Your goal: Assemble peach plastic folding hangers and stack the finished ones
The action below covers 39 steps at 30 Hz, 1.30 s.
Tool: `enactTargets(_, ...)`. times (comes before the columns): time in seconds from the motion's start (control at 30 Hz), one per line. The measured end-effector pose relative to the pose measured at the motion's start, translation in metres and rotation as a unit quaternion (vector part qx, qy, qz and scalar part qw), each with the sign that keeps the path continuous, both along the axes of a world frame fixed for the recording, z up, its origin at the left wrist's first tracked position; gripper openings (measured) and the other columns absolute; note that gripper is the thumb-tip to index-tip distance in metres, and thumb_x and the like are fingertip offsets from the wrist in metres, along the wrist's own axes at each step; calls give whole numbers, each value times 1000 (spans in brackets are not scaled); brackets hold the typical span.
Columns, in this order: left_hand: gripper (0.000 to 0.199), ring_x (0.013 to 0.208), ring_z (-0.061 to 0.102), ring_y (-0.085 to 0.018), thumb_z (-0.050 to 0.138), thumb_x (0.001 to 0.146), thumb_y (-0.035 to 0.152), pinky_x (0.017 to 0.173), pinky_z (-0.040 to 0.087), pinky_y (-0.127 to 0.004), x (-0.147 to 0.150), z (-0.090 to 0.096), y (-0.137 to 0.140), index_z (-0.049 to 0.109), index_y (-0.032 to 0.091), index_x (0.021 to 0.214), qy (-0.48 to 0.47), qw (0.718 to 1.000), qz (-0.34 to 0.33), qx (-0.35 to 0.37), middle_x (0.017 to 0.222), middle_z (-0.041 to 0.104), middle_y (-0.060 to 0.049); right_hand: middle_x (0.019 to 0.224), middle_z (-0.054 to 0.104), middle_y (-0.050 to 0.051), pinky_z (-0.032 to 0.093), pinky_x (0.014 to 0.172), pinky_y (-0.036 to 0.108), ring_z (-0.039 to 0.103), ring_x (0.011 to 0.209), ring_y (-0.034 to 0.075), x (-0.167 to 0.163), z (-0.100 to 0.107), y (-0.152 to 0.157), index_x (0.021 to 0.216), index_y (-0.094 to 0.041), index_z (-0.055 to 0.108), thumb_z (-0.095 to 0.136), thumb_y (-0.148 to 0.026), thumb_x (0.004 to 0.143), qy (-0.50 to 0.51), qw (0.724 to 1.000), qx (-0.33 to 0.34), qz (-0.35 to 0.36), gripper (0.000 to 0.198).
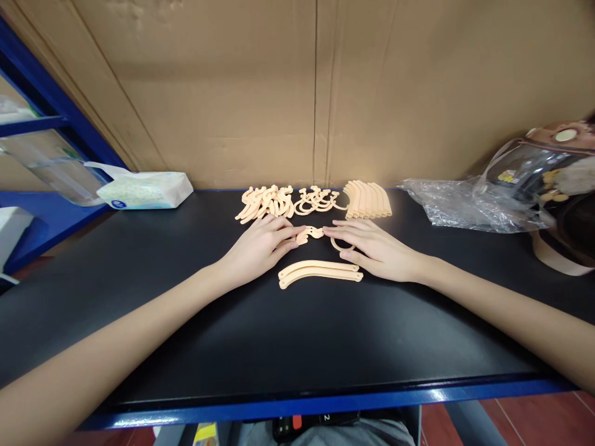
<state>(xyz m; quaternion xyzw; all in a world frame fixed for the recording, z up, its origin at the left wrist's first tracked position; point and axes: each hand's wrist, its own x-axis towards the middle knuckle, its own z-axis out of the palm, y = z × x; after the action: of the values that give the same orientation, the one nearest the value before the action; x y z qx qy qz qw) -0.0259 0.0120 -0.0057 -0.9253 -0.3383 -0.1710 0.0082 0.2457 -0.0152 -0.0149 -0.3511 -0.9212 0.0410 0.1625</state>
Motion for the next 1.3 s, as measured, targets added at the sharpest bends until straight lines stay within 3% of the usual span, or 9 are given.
enactTargets(0.47,43,99,52,-21,35,101,37,90,42,-34,-2,-3,3,53,16,133,10,1000,6,13,106,61,-7,145,48,8,30,110,50,36,137,25,-1,2,-2,141,-18,41,30,-43,101,9,1000,-12,2,49)
enactTargets(0.83,39,102,53,-24,36,99,34,92,40,-38,-5,7,2,56,17,128,9,999,35,10,109,63,-8,122,64,9,38,104,43,52,118,22,3,2,1,119,-16,59,29,-36,101,113,993,24,-27,40)
enactTargets(1.07,32,91,56,-22,47,94,41,84,40,-36,-7,13,2,66,21,110,8,999,29,24,96,66,-5,145,48,8,29,111,49,37,136,24,0,4,-2,139,-21,46,29,-41,101,26,1000,-1,7,46)
enactTargets(1.3,27,86,56,-21,49,93,37,81,39,-34,-1,10,0,67,21,105,-1,999,34,19,85,66,-3,146,45,12,29,109,51,32,139,26,2,3,-3,145,-21,37,28,-45,100,7,1000,-28,3,51)
